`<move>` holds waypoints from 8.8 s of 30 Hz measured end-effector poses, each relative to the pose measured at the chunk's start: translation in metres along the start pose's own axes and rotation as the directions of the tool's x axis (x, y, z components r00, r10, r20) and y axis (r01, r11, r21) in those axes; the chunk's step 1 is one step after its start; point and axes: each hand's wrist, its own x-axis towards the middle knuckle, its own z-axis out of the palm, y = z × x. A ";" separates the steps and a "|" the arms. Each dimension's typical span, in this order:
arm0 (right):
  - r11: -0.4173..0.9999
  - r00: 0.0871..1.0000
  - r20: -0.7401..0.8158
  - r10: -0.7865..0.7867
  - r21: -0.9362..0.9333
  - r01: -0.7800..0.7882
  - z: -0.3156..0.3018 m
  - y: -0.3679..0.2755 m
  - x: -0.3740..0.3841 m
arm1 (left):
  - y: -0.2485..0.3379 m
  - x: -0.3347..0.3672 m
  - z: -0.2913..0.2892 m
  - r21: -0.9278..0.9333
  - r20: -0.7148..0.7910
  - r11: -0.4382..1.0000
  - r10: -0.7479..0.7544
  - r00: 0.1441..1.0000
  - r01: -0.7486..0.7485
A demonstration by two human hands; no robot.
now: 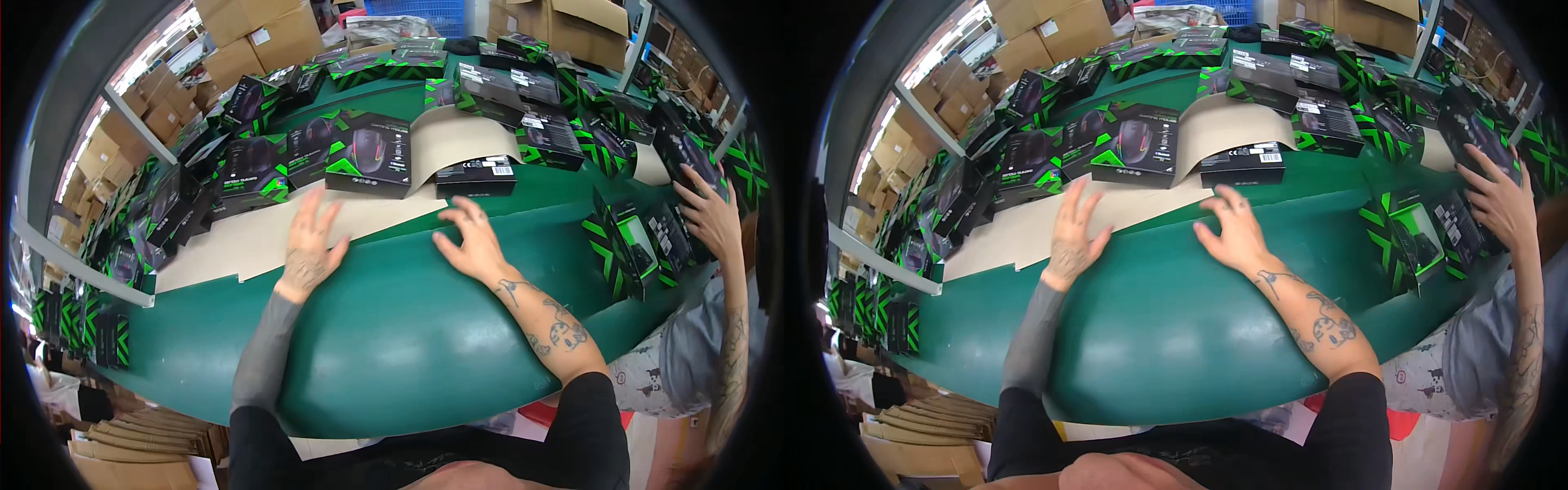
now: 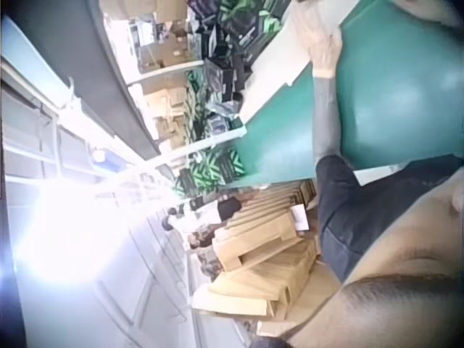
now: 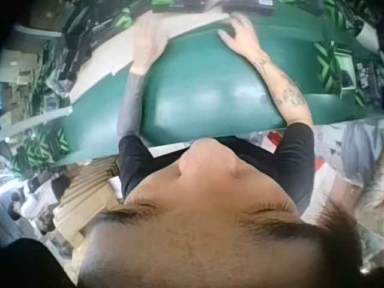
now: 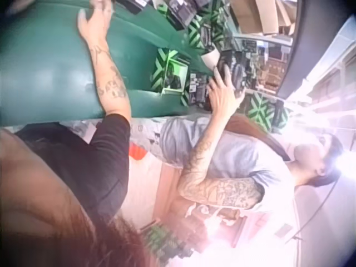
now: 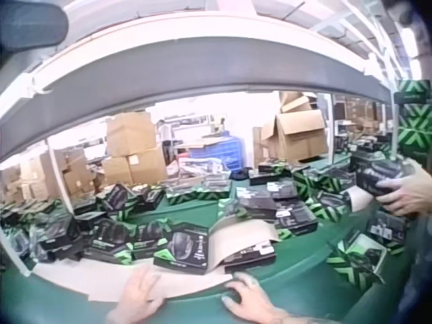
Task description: The person picks up packaged computer mice from the table, opens and closes the box flaps by hand, and sorts and arranges the boxes along the table.
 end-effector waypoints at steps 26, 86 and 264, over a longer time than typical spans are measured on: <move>0.860 0.997 -0.046 -0.066 -0.510 0.033 -0.029 0.050 0.115 | -0.125 0.029 -0.023 -0.052 -0.519 0.877 -0.433 0.737 0.478; 0.776 0.713 -0.343 -0.612 -0.433 0.458 -0.076 -0.071 0.030 | 0.114 -0.023 -0.070 0.281 -0.043 0.936 -0.206 0.978 0.210; 0.986 0.963 0.218 -0.158 0.076 0.145 -0.061 -0.019 -0.129 | 0.119 0.001 0.051 0.057 0.209 0.955 -0.297 0.932 0.292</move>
